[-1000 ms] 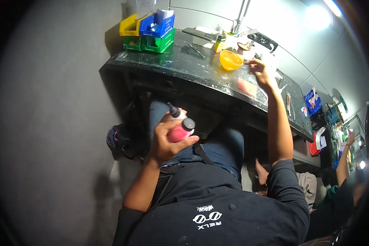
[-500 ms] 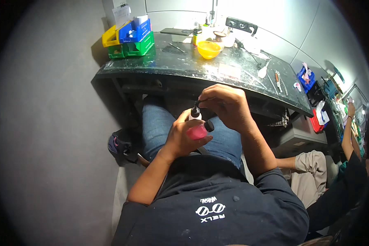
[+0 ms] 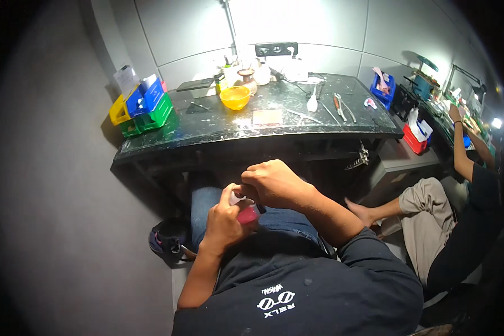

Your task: The person examines a dental mold in a blue container and looks at a work order form, then handles a yellow bowl and a small tray on a workbench.

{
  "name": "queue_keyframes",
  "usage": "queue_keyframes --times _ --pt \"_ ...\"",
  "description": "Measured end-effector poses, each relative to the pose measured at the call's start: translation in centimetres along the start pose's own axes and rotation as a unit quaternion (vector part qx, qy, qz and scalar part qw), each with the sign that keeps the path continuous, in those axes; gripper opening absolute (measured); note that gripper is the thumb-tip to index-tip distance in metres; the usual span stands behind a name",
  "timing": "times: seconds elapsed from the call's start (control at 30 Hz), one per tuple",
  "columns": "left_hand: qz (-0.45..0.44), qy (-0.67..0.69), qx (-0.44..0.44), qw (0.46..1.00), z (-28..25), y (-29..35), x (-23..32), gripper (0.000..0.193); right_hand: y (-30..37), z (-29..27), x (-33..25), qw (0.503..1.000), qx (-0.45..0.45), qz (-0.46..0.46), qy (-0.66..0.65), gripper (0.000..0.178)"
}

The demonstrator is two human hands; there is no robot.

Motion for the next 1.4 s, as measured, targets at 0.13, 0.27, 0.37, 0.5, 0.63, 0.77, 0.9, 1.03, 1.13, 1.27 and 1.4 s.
queue_keyframes --times 0.13,0.27,0.37,0.5,0.63,0.77,0.9,1.03,1.13,1.27,1.4 --pt "0.017 -0.019 0.004 1.000 0.0 0.1 0.2 0.036 0.5 -0.1 0.5 0.995 -0.060 0.071 0.030 0.020" --pt "-0.002 -0.018 -0.012 1.000 0.2 0.0 0.4 0.032 1.1 1.1 0.6 0.998 -0.054 -0.037 -0.021 0.019" --pt "-0.007 -0.022 0.031 0.999 -0.3 -0.2 1.0 0.030 0.8 1.4 0.1 1.000 -0.019 -0.011 0.007 0.019" --pt "-0.004 -0.050 0.054 0.997 -0.2 -0.2 0.9 0.028 0.4 2.1 -0.1 0.998 0.025 0.003 0.058 0.020" --pt "-0.003 -0.079 0.063 0.995 0.1 0.0 0.7 0.037 0.5 2.4 -0.1 0.998 -0.001 0.017 0.067 0.021" --pt "0.006 -0.074 0.057 0.996 0.3 0.2 0.7 0.038 0.9 2.1 -0.2 0.997 -0.033 0.049 0.040 0.026" --pt "0.007 -0.028 0.073 0.997 -0.4 0.2 1.1 0.039 1.1 1.3 0.2 0.998 -0.009 0.041 0.043 0.027" --pt "-0.007 0.006 0.105 0.994 -0.9 -0.1 1.2 0.040 1.8 -1.4 0.4 0.997 0.057 0.042 0.006 0.029" --pt "-0.032 0.021 0.075 0.997 0.0 0.3 0.3 0.042 2.0 -1.9 0.0 0.998 0.059 0.039 0.006 0.030" --pt "-0.033 0.009 0.049 0.998 0.1 0.3 0.6 0.041 2.4 -2.3 -0.1 0.998 0.059 -0.001 0.012 0.028" --pt "-0.011 -0.004 0.052 0.999 0.4 0.5 0.3 0.039 2.3 -2.1 0.4 0.999 0.033 -0.024 -0.028 0.028"
Point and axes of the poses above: each hand's wrist, its own y-axis away from the middle knuckle, its own z-axis out of the palm, x = y × z, the point moved 5 cm from there along -y, towards the middle knuckle, and after that the axes turned 10 degrees about -y, right-handed, at the moved point
